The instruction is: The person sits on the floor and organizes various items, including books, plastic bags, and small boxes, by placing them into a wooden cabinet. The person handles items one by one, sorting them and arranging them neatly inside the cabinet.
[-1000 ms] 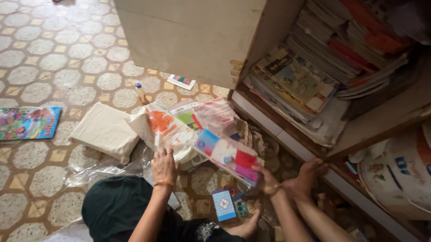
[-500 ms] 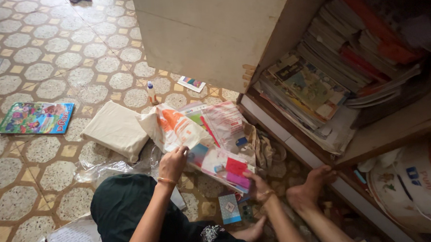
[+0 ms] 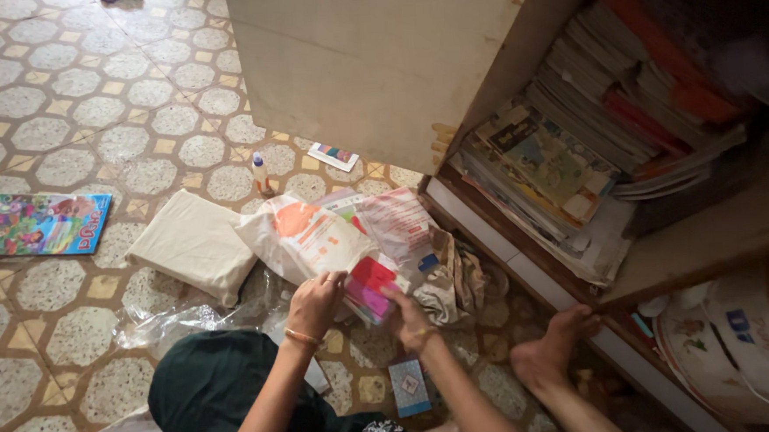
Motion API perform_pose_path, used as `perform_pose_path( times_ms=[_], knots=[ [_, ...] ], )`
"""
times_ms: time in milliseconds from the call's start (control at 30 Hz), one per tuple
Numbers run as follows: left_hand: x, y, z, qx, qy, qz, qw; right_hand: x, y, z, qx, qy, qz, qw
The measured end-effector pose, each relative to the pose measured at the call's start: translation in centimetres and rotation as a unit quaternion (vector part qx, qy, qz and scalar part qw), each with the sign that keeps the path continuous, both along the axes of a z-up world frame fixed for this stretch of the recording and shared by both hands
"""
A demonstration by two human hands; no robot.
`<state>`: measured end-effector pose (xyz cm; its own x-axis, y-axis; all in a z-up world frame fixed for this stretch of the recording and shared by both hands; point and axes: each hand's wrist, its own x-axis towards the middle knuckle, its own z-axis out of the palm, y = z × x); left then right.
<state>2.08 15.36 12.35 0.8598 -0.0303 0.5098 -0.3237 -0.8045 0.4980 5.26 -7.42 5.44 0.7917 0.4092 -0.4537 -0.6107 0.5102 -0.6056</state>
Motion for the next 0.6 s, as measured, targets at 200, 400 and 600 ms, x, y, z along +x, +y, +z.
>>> perform_pose_path(
  times_ms=[200, 400, 600],
  knots=[
    [1.0, 1.3, 0.2, 0.001, 0.005, -0.07, 0.998, 5.2, 5.2, -7.1, -0.035, 0.009, -0.021, 0.999],
    [1.6, 1.4, -0.6, -0.013, -0.043, -0.11, 0.993, 10.0, 8.4, -9.5, 0.07, 0.03, 0.074, 0.994],
    [2.1, 2.5, 0.2, -0.052, 0.003, -0.028, 0.998, 14.0, 10.8, -9.7, -0.136, -0.033, 0.107, 0.984]
  ],
)
